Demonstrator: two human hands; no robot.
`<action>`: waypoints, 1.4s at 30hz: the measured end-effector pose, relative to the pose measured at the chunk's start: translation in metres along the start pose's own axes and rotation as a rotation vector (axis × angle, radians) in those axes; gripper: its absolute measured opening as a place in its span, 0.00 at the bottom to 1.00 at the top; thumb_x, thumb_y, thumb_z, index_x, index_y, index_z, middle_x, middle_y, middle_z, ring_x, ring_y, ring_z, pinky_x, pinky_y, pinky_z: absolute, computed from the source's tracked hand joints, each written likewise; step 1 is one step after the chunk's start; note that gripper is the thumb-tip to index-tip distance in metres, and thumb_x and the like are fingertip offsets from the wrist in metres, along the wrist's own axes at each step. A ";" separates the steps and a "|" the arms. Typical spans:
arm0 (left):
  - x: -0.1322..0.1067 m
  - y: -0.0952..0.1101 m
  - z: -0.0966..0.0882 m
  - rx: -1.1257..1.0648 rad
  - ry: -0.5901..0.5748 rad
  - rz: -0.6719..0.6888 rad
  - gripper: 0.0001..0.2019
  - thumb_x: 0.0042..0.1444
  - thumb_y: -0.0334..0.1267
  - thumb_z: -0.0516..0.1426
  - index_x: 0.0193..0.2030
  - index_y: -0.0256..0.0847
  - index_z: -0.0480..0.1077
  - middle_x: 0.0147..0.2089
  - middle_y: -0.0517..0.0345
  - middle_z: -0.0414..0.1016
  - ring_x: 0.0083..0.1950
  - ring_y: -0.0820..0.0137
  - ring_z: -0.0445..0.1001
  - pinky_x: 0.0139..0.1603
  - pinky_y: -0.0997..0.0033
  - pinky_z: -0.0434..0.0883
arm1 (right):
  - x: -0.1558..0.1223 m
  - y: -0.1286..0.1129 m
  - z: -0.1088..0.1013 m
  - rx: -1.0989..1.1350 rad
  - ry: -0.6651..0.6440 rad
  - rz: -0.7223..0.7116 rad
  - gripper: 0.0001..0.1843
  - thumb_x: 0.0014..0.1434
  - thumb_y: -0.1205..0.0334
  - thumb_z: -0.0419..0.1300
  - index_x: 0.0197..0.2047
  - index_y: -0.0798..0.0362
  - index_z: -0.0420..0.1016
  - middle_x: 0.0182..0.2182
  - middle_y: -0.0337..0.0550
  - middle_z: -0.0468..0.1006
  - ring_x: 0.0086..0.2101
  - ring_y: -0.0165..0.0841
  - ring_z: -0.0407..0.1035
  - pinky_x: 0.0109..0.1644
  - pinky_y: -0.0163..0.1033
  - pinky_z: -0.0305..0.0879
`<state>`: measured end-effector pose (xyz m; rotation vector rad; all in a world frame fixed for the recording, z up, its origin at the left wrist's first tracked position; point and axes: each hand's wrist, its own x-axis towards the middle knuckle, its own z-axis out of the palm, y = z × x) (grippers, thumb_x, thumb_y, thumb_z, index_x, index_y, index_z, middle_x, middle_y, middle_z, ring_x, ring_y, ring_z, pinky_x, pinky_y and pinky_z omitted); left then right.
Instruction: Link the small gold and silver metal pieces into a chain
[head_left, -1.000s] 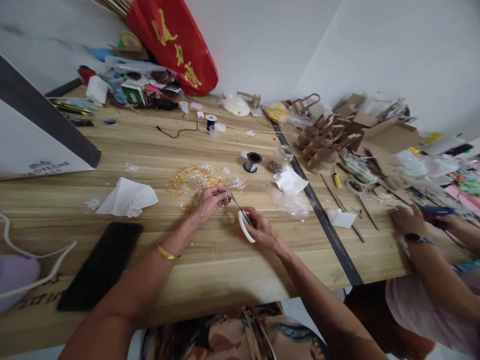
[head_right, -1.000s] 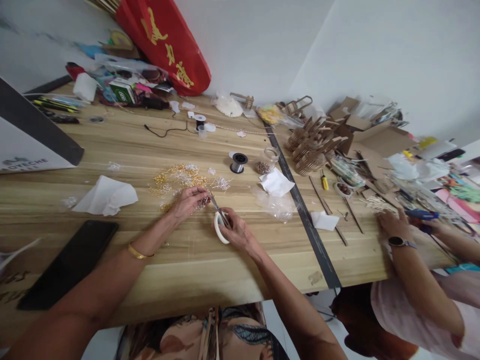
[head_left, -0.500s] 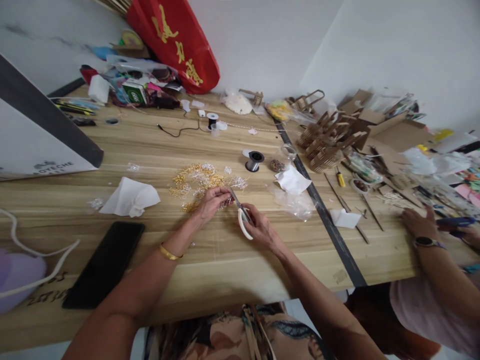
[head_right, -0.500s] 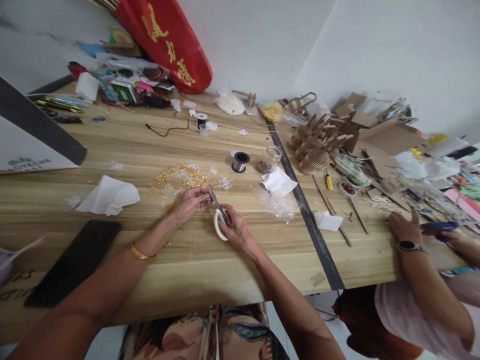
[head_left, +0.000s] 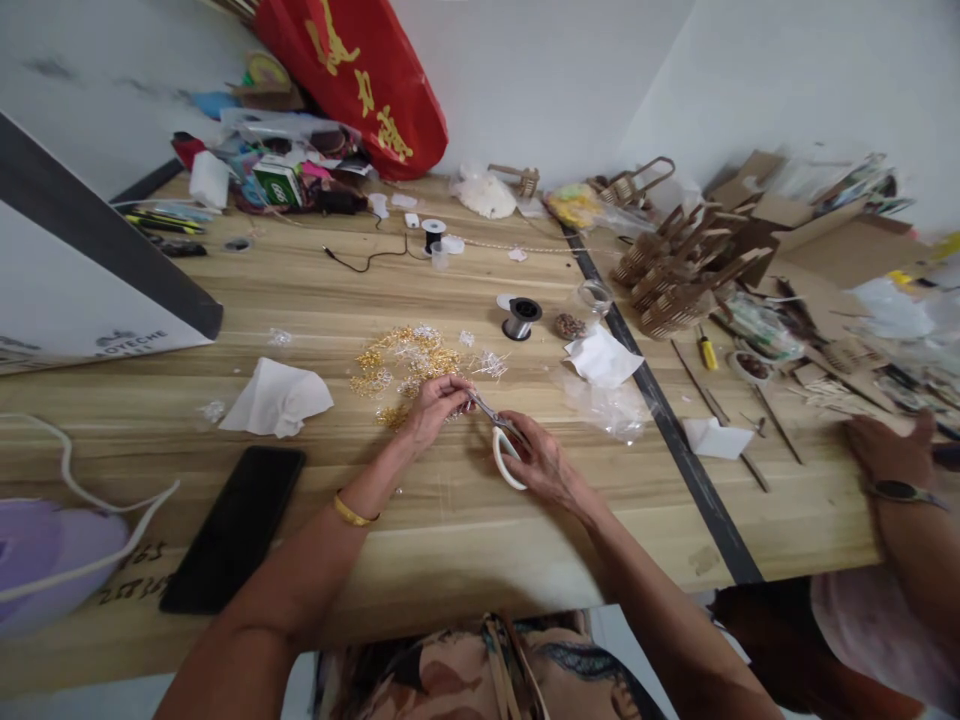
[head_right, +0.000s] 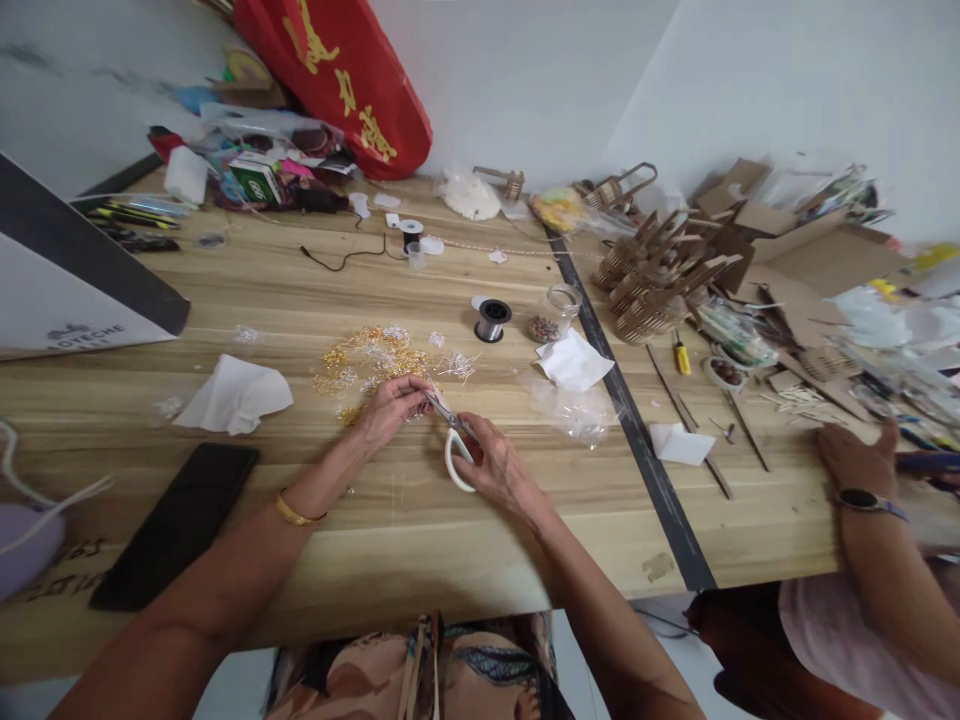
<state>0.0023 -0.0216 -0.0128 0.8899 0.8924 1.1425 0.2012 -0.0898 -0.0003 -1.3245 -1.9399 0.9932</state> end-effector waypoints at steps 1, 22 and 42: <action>0.000 0.000 0.001 0.005 0.000 -0.006 0.09 0.41 0.35 0.66 0.31 0.35 0.74 0.28 0.58 0.77 0.29 0.73 0.73 0.35 0.71 0.69 | 0.000 0.000 0.000 -0.005 -0.002 -0.001 0.26 0.54 0.60 0.61 0.56 0.50 0.65 0.44 0.46 0.74 0.36 0.32 0.70 0.41 0.38 0.68; 0.003 -0.005 -0.003 0.022 -0.082 -0.056 0.08 0.42 0.36 0.66 0.29 0.34 0.75 0.28 0.56 0.77 0.29 0.73 0.73 0.36 0.71 0.71 | 0.003 -0.025 -0.009 -0.196 -0.018 -0.027 0.20 0.62 0.64 0.54 0.57 0.51 0.63 0.41 0.48 0.74 0.38 0.35 0.70 0.45 0.41 0.66; 0.001 0.019 -0.004 -0.121 0.011 0.029 0.11 0.41 0.34 0.67 0.35 0.37 0.77 0.33 0.54 0.81 0.37 0.70 0.78 0.42 0.70 0.71 | -0.033 -0.033 -0.005 -0.629 -0.091 0.036 0.21 0.65 0.65 0.51 0.61 0.52 0.62 0.40 0.49 0.75 0.36 0.37 0.72 0.39 0.38 0.67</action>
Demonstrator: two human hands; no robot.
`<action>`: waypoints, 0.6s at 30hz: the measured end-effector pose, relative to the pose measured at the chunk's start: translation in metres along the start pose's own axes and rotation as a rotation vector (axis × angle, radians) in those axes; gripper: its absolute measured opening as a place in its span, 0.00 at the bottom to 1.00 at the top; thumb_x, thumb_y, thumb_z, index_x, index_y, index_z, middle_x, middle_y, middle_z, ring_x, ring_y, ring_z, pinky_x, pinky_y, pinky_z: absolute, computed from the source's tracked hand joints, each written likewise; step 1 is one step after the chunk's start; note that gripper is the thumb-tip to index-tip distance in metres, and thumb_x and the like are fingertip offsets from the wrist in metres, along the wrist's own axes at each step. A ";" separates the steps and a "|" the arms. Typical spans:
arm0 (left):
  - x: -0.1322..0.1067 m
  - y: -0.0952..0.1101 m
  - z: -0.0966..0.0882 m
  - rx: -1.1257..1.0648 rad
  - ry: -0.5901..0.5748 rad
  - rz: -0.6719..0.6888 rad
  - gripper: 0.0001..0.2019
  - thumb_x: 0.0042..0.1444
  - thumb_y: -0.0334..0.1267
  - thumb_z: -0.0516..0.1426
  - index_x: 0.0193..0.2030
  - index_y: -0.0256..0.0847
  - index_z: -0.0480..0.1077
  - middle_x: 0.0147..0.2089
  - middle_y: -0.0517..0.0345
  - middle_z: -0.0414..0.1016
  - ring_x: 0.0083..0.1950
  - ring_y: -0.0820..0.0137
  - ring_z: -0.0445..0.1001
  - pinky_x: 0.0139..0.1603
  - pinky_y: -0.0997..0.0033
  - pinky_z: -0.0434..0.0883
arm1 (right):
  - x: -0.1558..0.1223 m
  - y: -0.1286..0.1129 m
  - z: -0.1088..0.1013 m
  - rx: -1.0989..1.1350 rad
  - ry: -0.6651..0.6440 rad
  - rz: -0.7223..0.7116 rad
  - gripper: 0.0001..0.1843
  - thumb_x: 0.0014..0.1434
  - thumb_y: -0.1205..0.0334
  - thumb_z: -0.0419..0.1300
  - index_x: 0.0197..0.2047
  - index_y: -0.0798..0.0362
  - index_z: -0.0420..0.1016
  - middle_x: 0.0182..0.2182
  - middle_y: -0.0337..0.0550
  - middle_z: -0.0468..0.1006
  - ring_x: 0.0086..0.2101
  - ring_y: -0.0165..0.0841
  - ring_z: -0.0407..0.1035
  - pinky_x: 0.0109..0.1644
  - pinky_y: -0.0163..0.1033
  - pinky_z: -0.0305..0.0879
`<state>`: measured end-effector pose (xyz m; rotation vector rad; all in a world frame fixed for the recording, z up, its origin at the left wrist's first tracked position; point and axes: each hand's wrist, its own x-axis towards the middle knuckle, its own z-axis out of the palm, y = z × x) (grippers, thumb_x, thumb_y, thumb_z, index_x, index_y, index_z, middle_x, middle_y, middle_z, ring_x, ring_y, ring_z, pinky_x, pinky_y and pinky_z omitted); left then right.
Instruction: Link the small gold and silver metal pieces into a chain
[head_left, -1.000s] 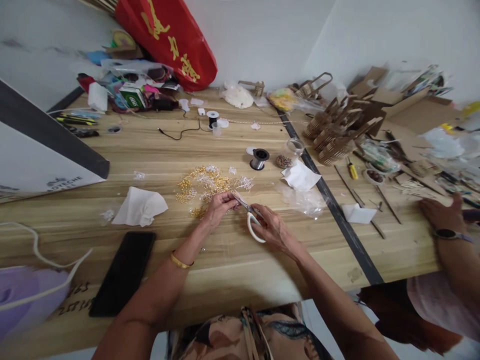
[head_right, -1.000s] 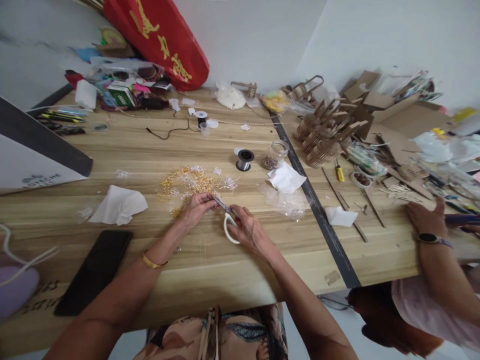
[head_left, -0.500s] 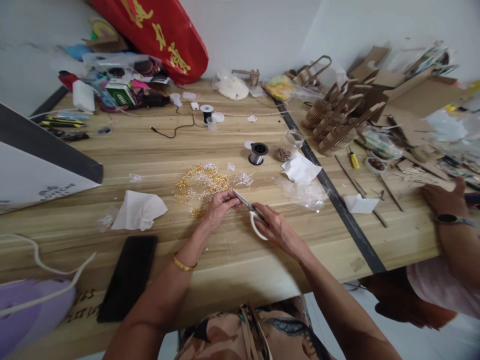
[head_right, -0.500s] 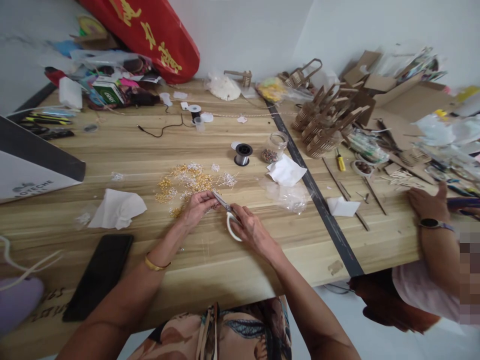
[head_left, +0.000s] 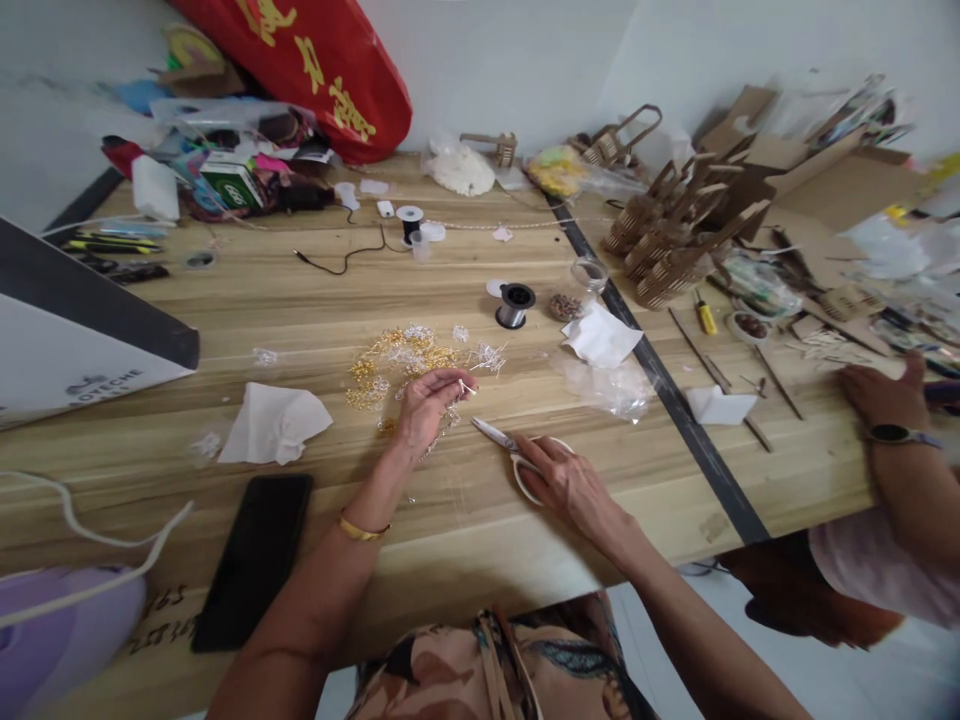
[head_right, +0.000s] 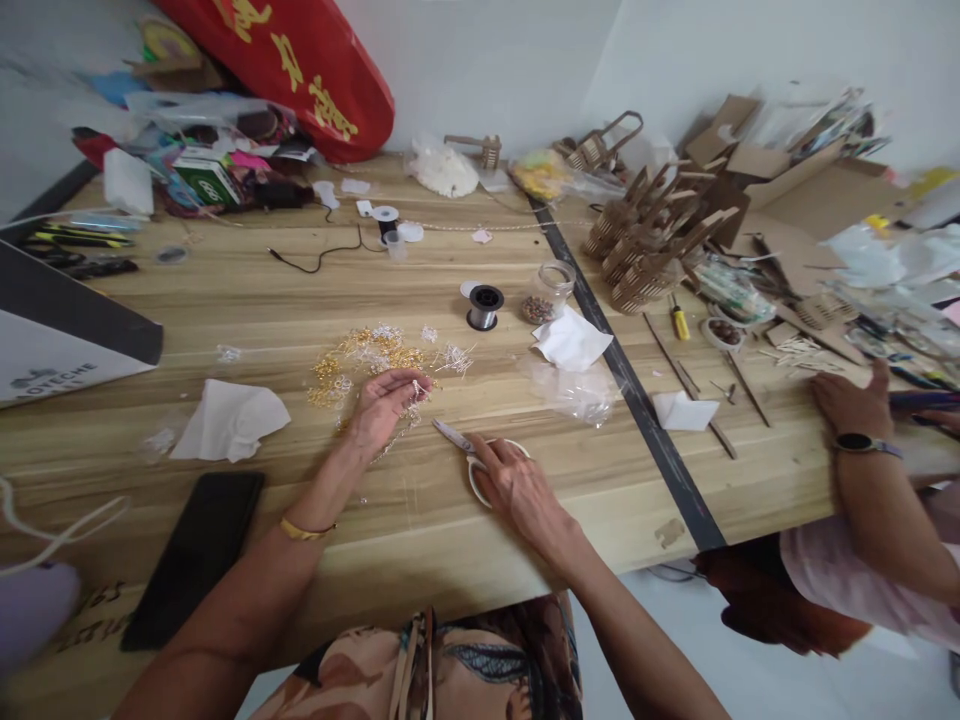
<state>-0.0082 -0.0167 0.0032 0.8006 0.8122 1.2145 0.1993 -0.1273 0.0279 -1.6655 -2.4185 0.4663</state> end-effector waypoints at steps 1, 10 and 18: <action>-0.001 0.002 0.001 0.008 -0.016 0.000 0.11 0.41 0.34 0.67 0.34 0.37 0.77 0.33 0.54 0.81 0.37 0.70 0.77 0.41 0.70 0.71 | 0.000 -0.002 0.002 -0.058 -0.003 0.000 0.21 0.64 0.65 0.52 0.60 0.52 0.63 0.40 0.49 0.75 0.37 0.37 0.71 0.38 0.38 0.66; -0.006 0.007 0.008 0.221 -0.115 0.040 0.07 0.45 0.35 0.65 0.33 0.38 0.78 0.35 0.53 0.80 0.33 0.71 0.74 0.39 0.69 0.70 | 0.031 -0.009 -0.031 0.270 0.066 -0.049 0.18 0.65 0.57 0.54 0.56 0.52 0.68 0.44 0.50 0.76 0.40 0.37 0.72 0.44 0.42 0.67; -0.008 0.009 0.012 0.416 -0.201 0.193 0.07 0.47 0.35 0.65 0.34 0.37 0.78 0.33 0.56 0.75 0.36 0.71 0.73 0.38 0.73 0.69 | 0.097 0.013 -0.010 1.262 -0.145 0.054 0.17 0.52 0.48 0.66 0.33 0.55 0.73 0.26 0.37 0.75 0.25 0.25 0.67 0.33 0.33 0.66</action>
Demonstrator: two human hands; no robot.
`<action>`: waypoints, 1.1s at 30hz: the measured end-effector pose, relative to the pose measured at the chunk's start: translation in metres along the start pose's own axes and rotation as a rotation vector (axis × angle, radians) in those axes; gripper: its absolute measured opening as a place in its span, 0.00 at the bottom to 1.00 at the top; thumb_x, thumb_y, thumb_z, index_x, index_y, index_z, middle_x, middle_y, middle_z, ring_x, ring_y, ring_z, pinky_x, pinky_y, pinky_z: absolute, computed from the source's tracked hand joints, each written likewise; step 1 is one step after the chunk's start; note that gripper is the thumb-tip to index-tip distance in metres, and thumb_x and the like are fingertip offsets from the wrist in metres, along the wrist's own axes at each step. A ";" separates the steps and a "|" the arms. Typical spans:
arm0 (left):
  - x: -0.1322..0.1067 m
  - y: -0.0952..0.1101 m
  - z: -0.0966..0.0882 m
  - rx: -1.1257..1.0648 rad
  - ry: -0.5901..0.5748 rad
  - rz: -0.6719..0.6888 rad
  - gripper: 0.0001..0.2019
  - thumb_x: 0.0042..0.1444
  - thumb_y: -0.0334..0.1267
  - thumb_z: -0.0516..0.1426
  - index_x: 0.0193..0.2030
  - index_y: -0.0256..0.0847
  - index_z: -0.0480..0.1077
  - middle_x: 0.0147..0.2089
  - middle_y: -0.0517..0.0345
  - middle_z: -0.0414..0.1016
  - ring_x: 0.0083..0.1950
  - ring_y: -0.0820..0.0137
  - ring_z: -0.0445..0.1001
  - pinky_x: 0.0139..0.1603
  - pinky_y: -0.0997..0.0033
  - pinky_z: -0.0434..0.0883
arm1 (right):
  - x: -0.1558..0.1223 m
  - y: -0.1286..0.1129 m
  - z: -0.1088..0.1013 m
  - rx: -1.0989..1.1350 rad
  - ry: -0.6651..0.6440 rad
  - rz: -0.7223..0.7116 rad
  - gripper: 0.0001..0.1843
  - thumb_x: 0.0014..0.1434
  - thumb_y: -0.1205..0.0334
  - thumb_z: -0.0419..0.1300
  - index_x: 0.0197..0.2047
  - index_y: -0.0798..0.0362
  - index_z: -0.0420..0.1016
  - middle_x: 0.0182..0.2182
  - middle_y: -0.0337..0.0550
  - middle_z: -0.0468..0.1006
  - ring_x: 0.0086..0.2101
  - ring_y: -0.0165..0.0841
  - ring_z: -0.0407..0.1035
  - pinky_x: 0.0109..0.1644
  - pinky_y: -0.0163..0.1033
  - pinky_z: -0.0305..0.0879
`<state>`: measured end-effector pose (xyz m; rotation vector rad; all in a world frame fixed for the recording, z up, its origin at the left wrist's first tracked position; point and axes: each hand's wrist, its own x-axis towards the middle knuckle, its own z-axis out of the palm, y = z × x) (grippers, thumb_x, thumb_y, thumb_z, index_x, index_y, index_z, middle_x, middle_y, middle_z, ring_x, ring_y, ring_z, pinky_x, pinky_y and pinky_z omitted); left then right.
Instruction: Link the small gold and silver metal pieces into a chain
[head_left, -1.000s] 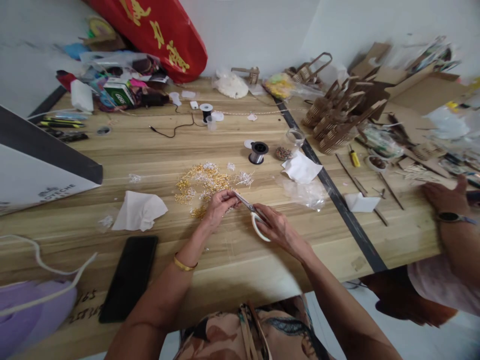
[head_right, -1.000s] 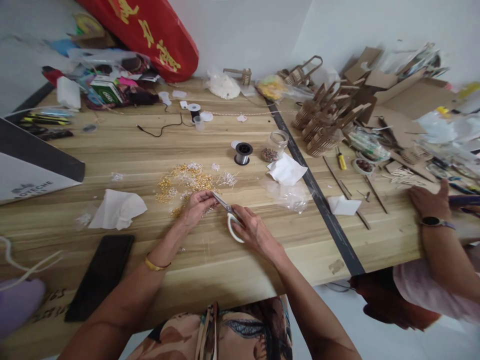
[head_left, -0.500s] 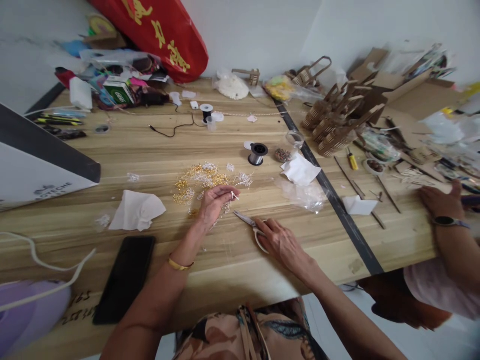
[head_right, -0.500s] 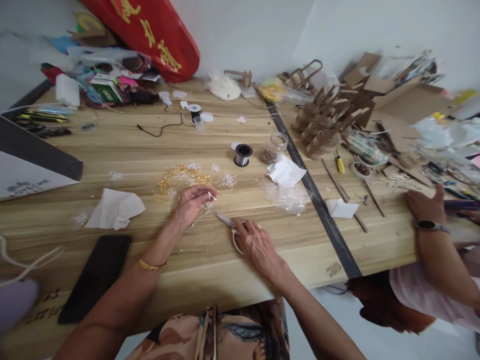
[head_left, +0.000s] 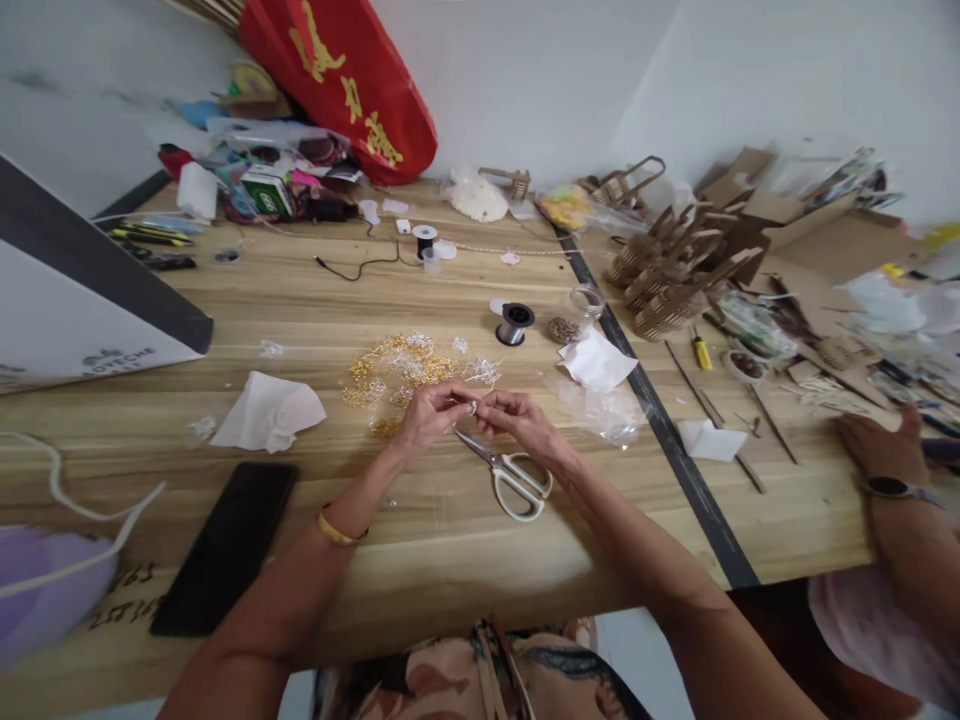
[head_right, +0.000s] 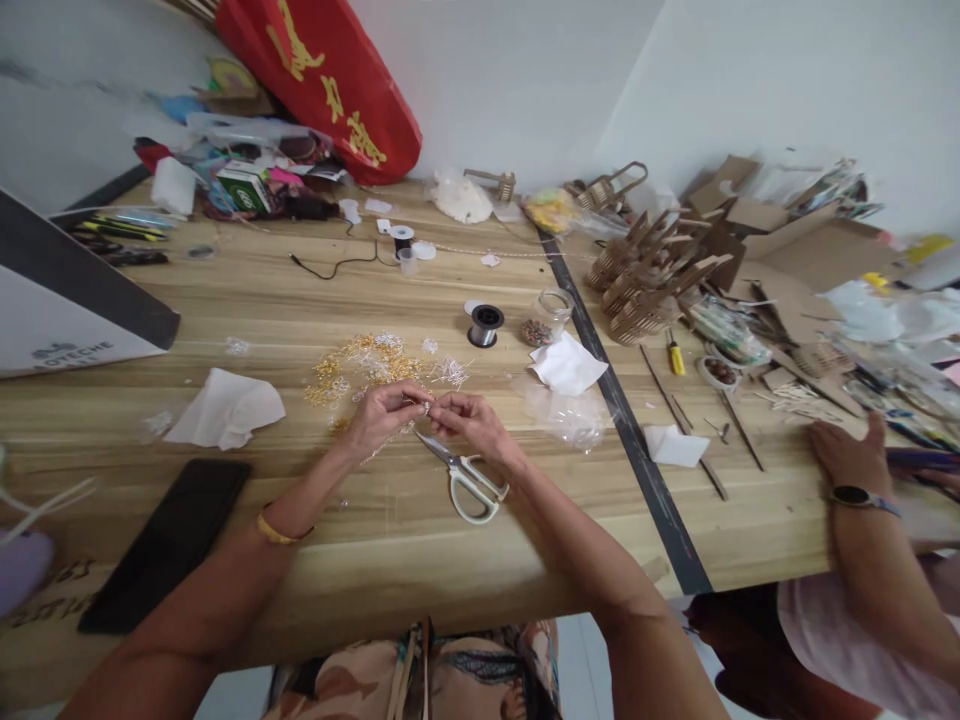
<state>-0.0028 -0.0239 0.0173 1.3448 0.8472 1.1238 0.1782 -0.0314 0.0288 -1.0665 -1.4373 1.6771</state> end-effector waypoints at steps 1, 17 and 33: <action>0.000 -0.001 -0.001 -0.002 0.002 -0.016 0.09 0.47 0.35 0.65 0.36 0.37 0.78 0.33 0.56 0.75 0.35 0.72 0.73 0.38 0.73 0.69 | 0.003 0.002 -0.004 0.022 0.000 0.004 0.17 0.51 0.49 0.67 0.32 0.55 0.74 0.25 0.36 0.74 0.24 0.24 0.66 0.32 0.33 0.65; 0.000 -0.011 -0.003 0.109 -0.047 -0.241 0.13 0.50 0.42 0.62 0.40 0.35 0.77 0.35 0.54 0.78 0.36 0.70 0.73 0.38 0.72 0.67 | 0.022 0.039 -0.019 0.099 0.119 -0.133 0.18 0.52 0.47 0.66 0.30 0.54 0.71 0.20 0.33 0.70 0.21 0.24 0.64 0.28 0.31 0.62; 0.006 -0.019 0.000 0.142 0.003 -0.207 0.11 0.46 0.42 0.65 0.32 0.36 0.75 0.30 0.58 0.75 0.33 0.71 0.70 0.37 0.72 0.65 | 0.021 0.045 -0.019 0.051 0.165 -0.180 0.19 0.53 0.45 0.64 0.32 0.53 0.72 0.23 0.36 0.73 0.24 0.26 0.66 0.29 0.33 0.67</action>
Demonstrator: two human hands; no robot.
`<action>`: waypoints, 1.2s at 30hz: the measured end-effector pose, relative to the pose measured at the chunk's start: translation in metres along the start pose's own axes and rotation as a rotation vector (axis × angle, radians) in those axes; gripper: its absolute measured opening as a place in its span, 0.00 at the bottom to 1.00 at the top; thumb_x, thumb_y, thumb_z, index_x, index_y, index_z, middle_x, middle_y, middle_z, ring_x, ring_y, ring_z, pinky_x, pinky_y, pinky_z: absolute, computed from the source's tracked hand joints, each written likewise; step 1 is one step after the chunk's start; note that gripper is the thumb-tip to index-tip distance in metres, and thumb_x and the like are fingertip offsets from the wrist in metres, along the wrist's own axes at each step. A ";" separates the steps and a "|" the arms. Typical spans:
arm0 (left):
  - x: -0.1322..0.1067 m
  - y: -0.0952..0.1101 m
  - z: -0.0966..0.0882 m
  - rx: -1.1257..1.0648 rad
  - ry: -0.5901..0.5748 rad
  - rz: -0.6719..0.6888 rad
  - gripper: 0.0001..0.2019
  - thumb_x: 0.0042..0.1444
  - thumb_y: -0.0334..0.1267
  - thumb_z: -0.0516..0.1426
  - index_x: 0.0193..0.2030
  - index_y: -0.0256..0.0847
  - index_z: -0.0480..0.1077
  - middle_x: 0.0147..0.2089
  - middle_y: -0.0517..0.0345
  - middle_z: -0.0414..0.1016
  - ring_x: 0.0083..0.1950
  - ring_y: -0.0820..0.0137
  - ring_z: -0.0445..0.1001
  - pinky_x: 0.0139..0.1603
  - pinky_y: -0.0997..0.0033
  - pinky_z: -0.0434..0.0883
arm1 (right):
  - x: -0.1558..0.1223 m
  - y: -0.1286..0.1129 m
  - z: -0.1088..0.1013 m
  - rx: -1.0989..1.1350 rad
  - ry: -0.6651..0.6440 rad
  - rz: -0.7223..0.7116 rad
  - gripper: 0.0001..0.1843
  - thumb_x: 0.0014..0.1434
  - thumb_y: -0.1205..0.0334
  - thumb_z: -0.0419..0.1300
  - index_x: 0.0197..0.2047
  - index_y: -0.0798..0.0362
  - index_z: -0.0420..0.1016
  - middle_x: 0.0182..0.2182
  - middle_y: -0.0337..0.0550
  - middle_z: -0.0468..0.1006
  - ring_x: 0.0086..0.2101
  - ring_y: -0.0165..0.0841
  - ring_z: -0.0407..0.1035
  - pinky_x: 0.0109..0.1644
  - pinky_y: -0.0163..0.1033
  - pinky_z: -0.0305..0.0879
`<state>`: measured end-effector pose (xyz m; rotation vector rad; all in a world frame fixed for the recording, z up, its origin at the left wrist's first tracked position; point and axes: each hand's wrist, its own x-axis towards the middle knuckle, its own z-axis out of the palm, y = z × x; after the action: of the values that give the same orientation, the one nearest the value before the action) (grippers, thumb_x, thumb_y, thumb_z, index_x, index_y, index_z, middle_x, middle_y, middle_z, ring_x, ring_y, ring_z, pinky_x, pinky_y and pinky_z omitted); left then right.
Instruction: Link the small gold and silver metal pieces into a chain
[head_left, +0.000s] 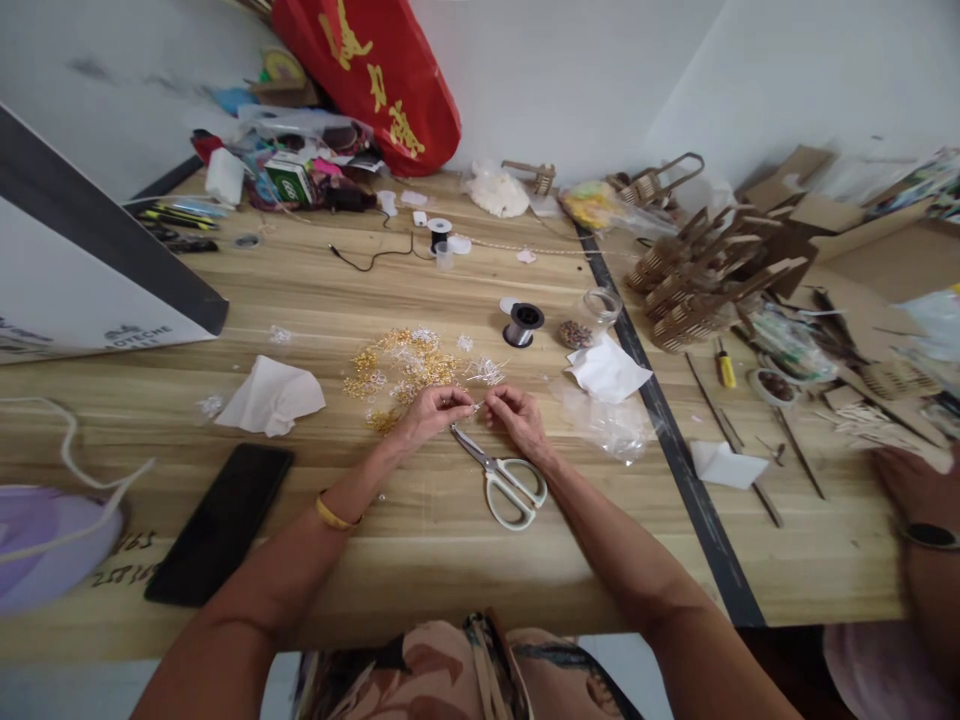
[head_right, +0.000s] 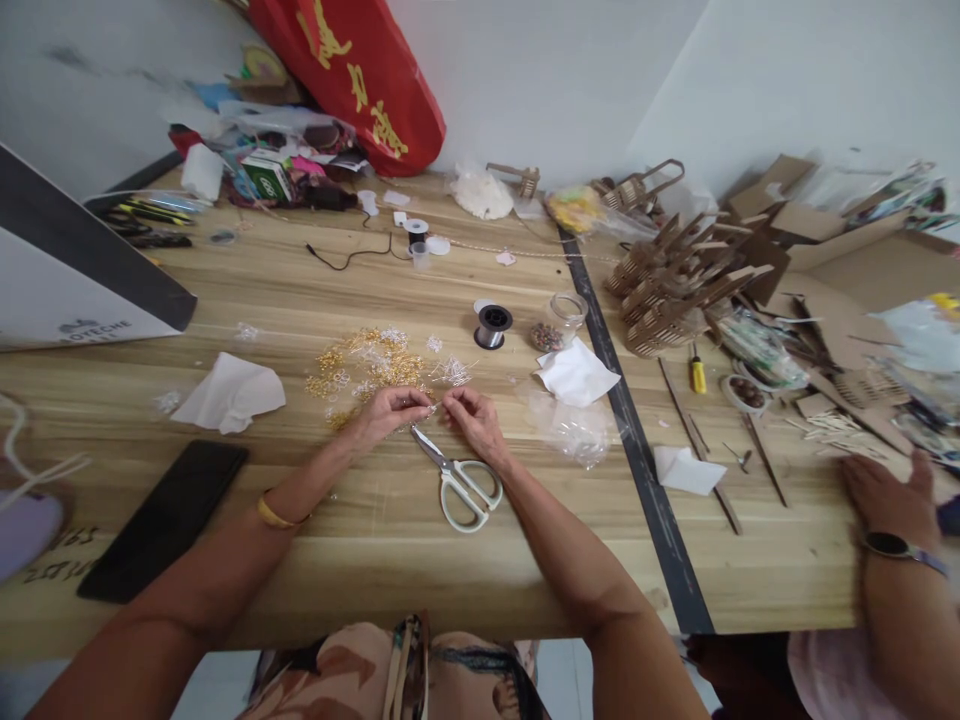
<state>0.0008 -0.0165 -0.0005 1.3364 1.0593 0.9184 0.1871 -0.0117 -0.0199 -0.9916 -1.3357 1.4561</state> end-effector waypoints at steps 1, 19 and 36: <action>0.000 0.000 0.000 -0.001 0.011 0.002 0.11 0.45 0.42 0.65 0.32 0.36 0.75 0.30 0.57 0.75 0.33 0.71 0.70 0.37 0.71 0.66 | 0.000 0.000 0.000 0.004 -0.003 -0.002 0.18 0.53 0.45 0.64 0.32 0.53 0.72 0.24 0.36 0.72 0.24 0.26 0.66 0.29 0.33 0.67; 0.001 -0.007 0.000 -0.261 0.009 -0.057 0.15 0.42 0.38 0.67 0.37 0.36 0.75 0.32 0.58 0.76 0.32 0.73 0.73 0.37 0.72 0.68 | -0.002 -0.003 -0.001 -0.064 -0.020 -0.017 0.20 0.53 0.43 0.63 0.32 0.52 0.70 0.21 0.35 0.69 0.22 0.27 0.64 0.28 0.34 0.65; 0.000 -0.011 0.001 -0.223 -0.073 -0.039 0.13 0.54 0.45 0.61 0.32 0.35 0.73 0.28 0.57 0.74 0.30 0.74 0.70 0.34 0.73 0.63 | -0.002 0.000 -0.003 -0.090 -0.043 -0.017 0.20 0.54 0.43 0.62 0.32 0.53 0.70 0.21 0.35 0.70 0.22 0.27 0.64 0.29 0.34 0.64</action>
<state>0.0010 -0.0176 -0.0112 1.1520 0.8959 0.9236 0.1901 -0.0124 -0.0198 -1.0091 -1.4486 1.4224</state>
